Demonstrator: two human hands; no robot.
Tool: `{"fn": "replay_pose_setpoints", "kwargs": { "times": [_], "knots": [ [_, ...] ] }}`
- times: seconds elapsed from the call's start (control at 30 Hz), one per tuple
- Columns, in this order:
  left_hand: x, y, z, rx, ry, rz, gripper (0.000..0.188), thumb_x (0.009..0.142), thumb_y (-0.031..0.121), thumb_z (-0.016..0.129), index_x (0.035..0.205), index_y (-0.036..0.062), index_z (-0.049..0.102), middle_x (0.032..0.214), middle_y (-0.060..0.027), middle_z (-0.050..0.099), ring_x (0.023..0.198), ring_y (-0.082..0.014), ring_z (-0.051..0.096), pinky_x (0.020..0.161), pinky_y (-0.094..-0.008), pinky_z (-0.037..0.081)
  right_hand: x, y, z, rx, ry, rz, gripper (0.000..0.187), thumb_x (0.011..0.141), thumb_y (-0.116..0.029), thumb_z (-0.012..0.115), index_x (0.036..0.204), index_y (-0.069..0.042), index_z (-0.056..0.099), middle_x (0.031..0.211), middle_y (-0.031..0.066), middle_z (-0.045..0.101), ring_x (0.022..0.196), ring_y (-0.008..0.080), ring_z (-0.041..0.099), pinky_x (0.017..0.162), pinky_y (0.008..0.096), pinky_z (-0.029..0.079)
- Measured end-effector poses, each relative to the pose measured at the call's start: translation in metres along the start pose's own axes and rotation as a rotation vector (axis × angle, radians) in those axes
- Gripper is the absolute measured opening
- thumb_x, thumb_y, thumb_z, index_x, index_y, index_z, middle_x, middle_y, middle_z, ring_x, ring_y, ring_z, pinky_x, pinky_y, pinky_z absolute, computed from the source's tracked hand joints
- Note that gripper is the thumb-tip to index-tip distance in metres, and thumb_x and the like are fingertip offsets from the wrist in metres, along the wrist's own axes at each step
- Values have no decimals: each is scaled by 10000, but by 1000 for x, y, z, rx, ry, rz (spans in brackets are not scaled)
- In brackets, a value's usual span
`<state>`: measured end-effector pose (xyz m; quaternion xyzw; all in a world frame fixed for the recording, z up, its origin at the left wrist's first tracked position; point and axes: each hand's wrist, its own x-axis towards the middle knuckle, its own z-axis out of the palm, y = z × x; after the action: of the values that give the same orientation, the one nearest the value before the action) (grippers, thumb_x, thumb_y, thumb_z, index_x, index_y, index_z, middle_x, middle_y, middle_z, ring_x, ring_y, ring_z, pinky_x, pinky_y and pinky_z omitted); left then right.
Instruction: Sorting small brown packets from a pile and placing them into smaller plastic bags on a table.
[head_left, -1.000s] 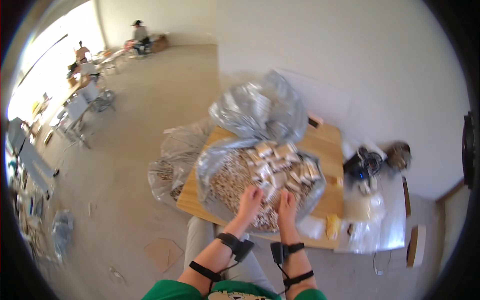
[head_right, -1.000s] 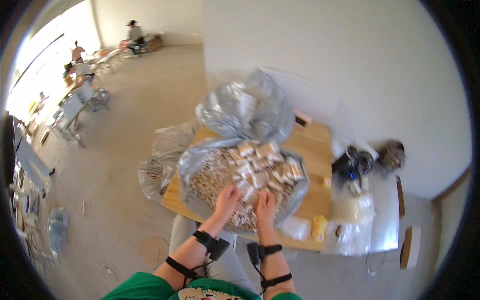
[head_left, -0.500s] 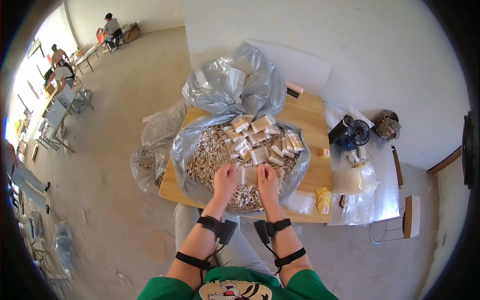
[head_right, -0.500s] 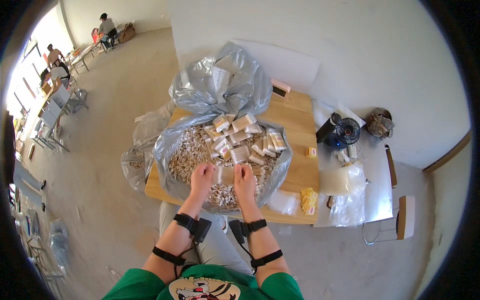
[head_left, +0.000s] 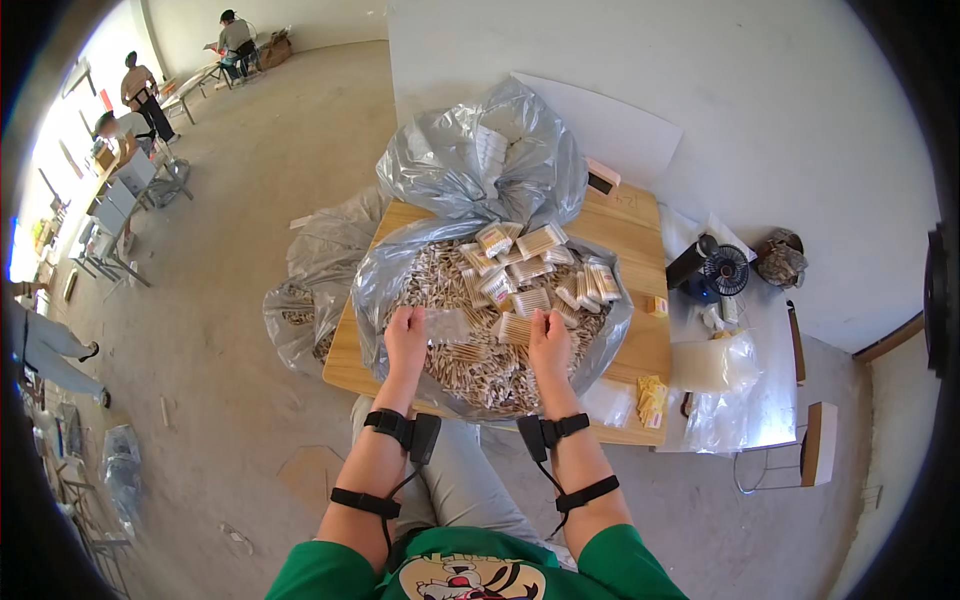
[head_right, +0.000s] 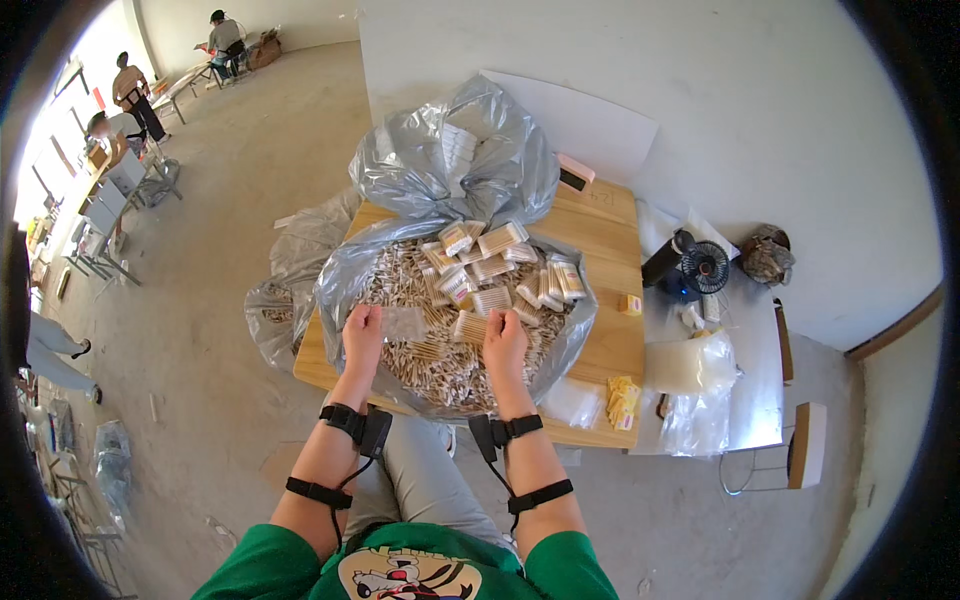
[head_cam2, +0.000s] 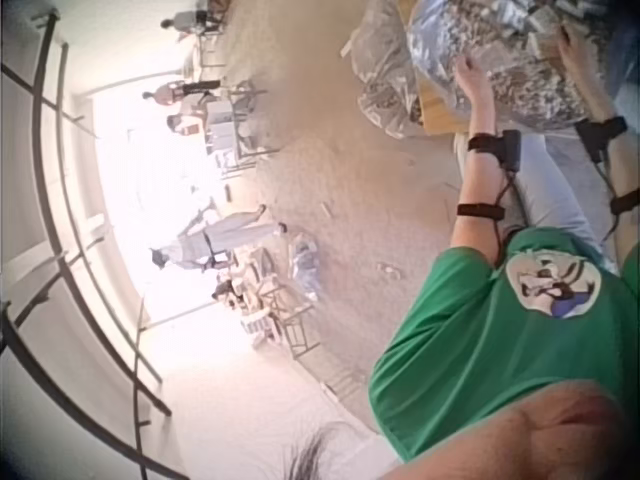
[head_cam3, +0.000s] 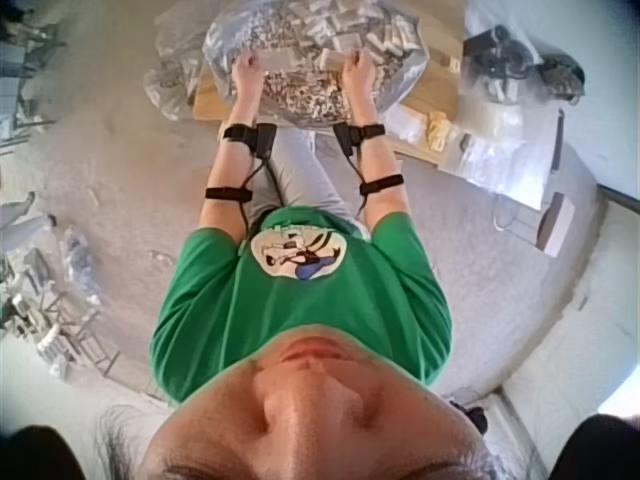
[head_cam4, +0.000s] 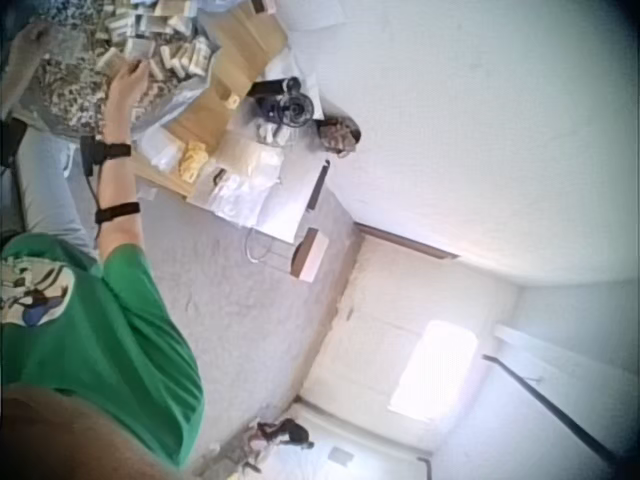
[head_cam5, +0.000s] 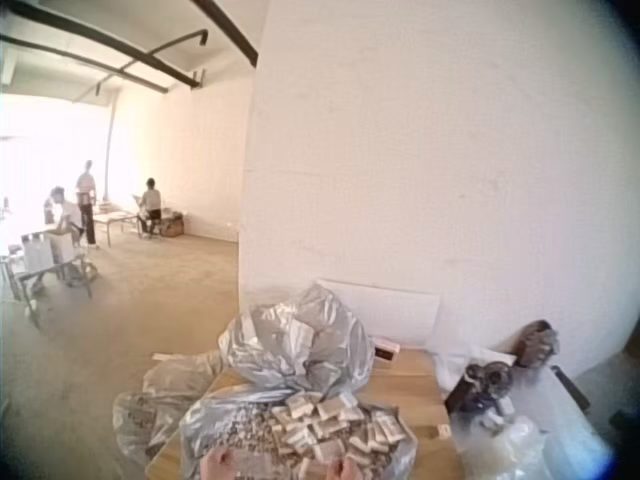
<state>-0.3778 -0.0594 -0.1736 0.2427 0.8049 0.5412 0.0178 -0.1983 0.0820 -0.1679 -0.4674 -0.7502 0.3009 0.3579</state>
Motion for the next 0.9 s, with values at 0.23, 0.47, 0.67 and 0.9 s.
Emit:
{"fn": "replay_pose_setpoints", "kwargs": {
  "times": [0.23, 0.47, 0.67, 0.9],
  "knots": [
    [-9, 0, -10, -152, 13, -113, 254, 892, 197, 591, 738, 5, 525, 586, -93, 495, 542, -190, 469, 527, -334, 385, -2, 8, 6, 406, -213, -76, 264, 887, -122, 572, 1064, 3, 422, 944, 144, 567, 774, 213, 610, 640, 324, 501],
    [-21, -17, -19, -252, 21, -137, 310, 907, 193, 579, 670, 31, 462, 527, -30, 422, 476, -115, 398, 459, -290, 333, -24, -23, -8, -183, -274, -390, 389, 736, 23, 568, 1110, -30, 474, 1239, 208, 410, 954, 374, 570, 734, 448, 492],
    [-34, 7, -28, -275, -25, -149, 329, 909, 180, 575, 645, 41, 437, 533, 0, 406, 485, -82, 379, 445, -275, 314, -21, -26, -3, -449, -268, -517, 326, 732, -19, 571, 1055, -53, 539, 1210, 205, 420, 1085, 369, 492, 796, 447, 480],
    [-37, -5, -32, -362, -5, -137, 318, 908, 163, 574, 649, 42, 435, 538, 4, 396, 487, -77, 376, 441, -271, 306, 4, -13, 15, -234, -217, -263, 188, 774, -106, 619, 934, -16, 575, 1123, 186, 479, 854, 374, 564, 715, 441, 480]
  ]
}}
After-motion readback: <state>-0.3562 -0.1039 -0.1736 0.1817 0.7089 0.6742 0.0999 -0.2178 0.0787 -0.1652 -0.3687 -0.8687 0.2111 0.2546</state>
